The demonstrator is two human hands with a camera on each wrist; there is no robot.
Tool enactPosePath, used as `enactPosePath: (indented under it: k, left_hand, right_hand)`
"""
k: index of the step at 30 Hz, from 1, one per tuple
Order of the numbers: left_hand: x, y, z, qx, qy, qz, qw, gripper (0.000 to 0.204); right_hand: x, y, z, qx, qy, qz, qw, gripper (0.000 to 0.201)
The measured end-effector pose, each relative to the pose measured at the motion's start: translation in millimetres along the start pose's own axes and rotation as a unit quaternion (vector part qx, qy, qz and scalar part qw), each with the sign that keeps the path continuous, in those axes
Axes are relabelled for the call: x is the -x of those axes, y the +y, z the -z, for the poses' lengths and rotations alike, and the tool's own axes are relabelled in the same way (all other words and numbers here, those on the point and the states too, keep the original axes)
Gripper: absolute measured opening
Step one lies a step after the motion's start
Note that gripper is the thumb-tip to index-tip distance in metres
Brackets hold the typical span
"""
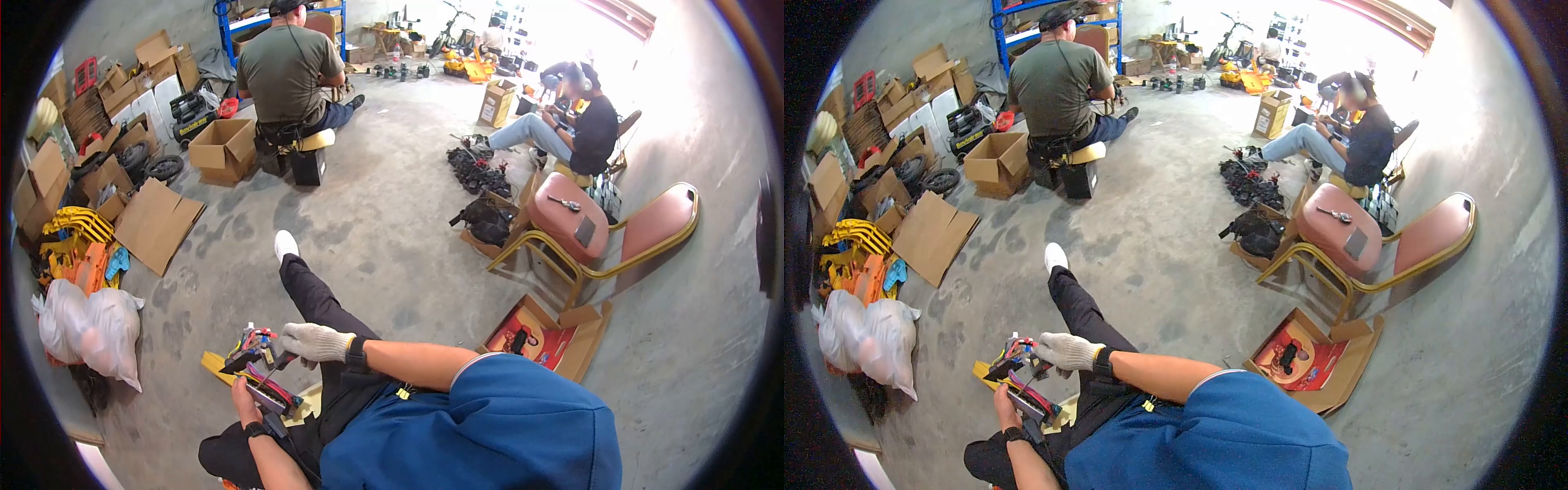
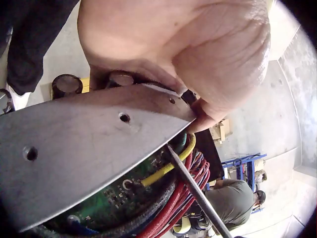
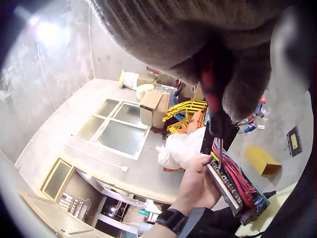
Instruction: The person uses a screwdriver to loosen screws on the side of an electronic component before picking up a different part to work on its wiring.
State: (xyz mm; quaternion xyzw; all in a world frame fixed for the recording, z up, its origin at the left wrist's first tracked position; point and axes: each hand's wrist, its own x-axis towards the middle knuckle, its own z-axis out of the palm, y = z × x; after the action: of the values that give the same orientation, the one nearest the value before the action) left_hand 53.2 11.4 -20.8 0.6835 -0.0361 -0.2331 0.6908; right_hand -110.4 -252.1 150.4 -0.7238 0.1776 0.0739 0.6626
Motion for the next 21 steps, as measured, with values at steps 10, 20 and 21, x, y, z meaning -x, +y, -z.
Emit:
enactPosePath:
  k: [10,20,21]
  left_hand:
    - [-1.6,-1.4,-1.1,-0.002,0.006,0.009,1.000,0.015]
    - [-4.8,-5.2,-1.0,-0.015,0.026,0.018,0.999,0.015]
    - [-4.9,-5.2,-2.2,-0.009,0.029,0.024,0.999,0.015]
  right_hand:
    - [-22.0,41.5,-6.5,0.138,0.086,0.254,0.954,0.035]
    - [-17.8,33.4,-3.4,0.034,0.019,0.115,0.993,0.038]
    - [-19.5,36.1,-4.0,0.055,0.040,0.177,0.982,0.037]
